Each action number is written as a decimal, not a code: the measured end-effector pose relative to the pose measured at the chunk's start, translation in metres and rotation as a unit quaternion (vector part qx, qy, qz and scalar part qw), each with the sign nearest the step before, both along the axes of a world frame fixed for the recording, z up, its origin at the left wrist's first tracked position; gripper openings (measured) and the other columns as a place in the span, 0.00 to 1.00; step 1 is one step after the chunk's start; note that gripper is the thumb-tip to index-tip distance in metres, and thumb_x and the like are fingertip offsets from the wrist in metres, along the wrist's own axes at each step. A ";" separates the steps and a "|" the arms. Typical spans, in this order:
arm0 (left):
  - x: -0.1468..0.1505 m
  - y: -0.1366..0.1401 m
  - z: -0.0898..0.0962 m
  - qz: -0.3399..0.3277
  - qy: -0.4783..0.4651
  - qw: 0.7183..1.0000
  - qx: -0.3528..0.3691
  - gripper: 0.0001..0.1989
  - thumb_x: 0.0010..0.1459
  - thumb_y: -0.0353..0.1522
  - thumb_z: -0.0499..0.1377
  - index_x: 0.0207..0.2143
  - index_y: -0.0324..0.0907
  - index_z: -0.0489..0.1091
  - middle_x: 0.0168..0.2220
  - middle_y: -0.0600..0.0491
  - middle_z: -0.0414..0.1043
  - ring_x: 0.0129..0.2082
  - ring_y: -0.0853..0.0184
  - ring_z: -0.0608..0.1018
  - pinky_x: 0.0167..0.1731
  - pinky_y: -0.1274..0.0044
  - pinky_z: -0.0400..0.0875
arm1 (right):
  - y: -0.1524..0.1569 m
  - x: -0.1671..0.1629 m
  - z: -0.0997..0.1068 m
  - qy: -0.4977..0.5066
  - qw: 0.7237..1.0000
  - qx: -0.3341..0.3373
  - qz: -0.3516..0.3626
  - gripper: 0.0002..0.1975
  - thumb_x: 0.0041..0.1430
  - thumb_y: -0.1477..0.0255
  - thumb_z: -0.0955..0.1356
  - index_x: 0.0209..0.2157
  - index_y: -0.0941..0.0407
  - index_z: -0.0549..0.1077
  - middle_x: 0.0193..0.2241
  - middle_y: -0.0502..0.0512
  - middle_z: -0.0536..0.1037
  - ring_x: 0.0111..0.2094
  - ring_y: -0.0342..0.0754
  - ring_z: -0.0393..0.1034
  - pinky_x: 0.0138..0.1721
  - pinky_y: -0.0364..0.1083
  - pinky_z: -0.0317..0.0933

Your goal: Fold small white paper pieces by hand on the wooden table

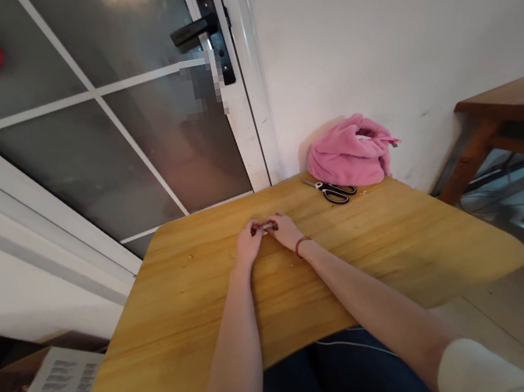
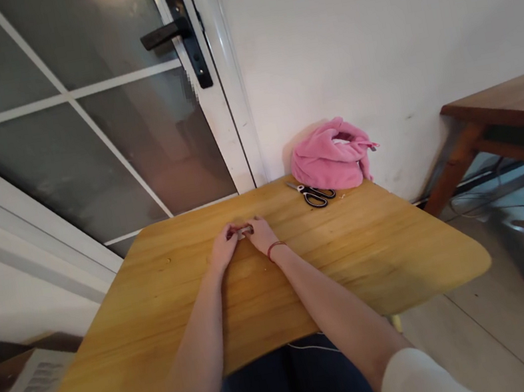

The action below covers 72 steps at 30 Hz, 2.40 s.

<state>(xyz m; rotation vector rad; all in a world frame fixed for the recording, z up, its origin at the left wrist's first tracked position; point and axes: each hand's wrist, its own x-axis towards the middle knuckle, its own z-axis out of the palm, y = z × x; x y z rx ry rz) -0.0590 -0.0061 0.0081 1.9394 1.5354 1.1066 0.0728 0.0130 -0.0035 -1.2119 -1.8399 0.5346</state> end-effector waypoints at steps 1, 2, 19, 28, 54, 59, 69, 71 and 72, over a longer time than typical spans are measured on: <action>0.000 0.000 -0.001 -0.004 0.010 1.000 0.004 0.08 0.49 0.26 0.50 0.33 0.41 0.65 0.32 0.53 0.69 0.31 0.71 0.70 0.34 0.79 0.62 | 0.000 0.000 0.000 -0.003 1.000 -0.001 0.002 0.06 0.46 0.77 0.65 0.29 0.59 0.71 0.30 0.53 0.67 0.30 0.40 0.61 0.35 0.41 0.57; 0.000 0.001 -0.002 -0.004 0.020 1.000 0.009 0.07 0.49 0.27 0.51 0.32 0.40 0.65 0.31 0.52 0.69 0.30 0.70 0.70 0.33 0.79 0.62 | 0.000 0.001 0.001 -0.005 1.000 -0.002 0.004 0.06 0.47 0.77 0.64 0.29 0.59 0.71 0.30 0.53 0.66 0.30 0.40 0.61 0.35 0.41 0.57; -0.002 0.004 -0.005 0.055 0.125 0.989 0.051 0.13 0.55 0.35 0.47 0.28 0.38 0.68 0.27 0.51 0.65 0.27 0.70 0.68 0.30 0.79 0.60 | -0.003 0.004 0.003 -0.083 0.995 -0.050 0.016 0.10 0.51 0.70 0.63 0.35 0.55 0.71 0.29 0.53 0.72 0.30 0.43 0.65 0.32 0.41 0.56; -0.001 0.003 -0.006 0.048 0.131 0.990 0.011 0.16 0.56 0.37 0.44 0.27 0.39 0.67 0.25 0.50 0.68 0.26 0.69 0.69 0.27 0.78 0.59 | -0.004 0.004 0.001 -0.135 0.990 -0.043 0.013 0.10 0.51 0.64 0.63 0.33 0.53 0.71 0.30 0.53 0.74 0.30 0.45 0.66 0.29 0.41 0.55; 0.007 -0.007 0.006 0.090 0.096 0.987 0.089 0.16 0.57 0.37 0.43 0.30 0.40 0.66 0.30 0.50 0.68 0.31 0.68 0.69 0.33 0.77 0.60 | -0.011 0.003 0.015 -0.158 0.987 0.015 -0.017 0.12 0.53 0.63 0.61 0.36 0.54 0.68 0.29 0.52 0.74 0.32 0.45 0.66 0.40 0.47 0.48; 0.005 -0.001 -0.005 0.087 0.148 0.985 0.024 0.14 0.55 0.37 0.46 0.28 0.40 0.66 0.27 0.49 0.69 0.29 0.67 0.70 0.31 0.77 0.59 | -0.010 0.004 0.010 -0.200 0.980 -0.014 0.005 0.10 0.52 0.66 0.62 0.37 0.54 0.68 0.32 0.54 0.74 0.33 0.47 0.67 0.38 0.46 0.49; 0.007 -0.003 -0.005 0.121 0.156 0.979 0.045 0.13 0.55 0.38 0.46 0.30 0.40 0.65 0.31 0.48 0.68 0.33 0.66 0.69 0.33 0.76 0.59 | -0.009 0.003 0.010 -0.171 0.985 -0.019 0.002 0.11 0.51 0.65 0.64 0.36 0.54 0.68 0.29 0.53 0.74 0.32 0.46 0.66 0.37 0.45 0.50; 0.007 -0.002 -0.007 0.124 0.162 0.978 0.038 0.13 0.54 0.38 0.47 0.29 0.40 0.65 0.31 0.48 0.67 0.33 0.65 0.68 0.33 0.76 0.59 | -0.009 0.003 0.010 -0.169 0.985 -0.024 0.019 0.09 0.52 0.67 0.63 0.35 0.54 0.69 0.29 0.52 0.74 0.31 0.44 0.66 0.36 0.43 0.50; 0.007 -0.001 -0.007 0.119 0.158 0.979 0.041 0.13 0.54 0.38 0.47 0.28 0.40 0.65 0.30 0.48 0.67 0.33 0.65 0.68 0.32 0.76 0.59 | -0.009 0.003 0.010 -0.169 0.985 -0.019 0.022 0.09 0.53 0.68 0.62 0.35 0.54 0.69 0.29 0.52 0.74 0.31 0.44 0.66 0.35 0.43 0.50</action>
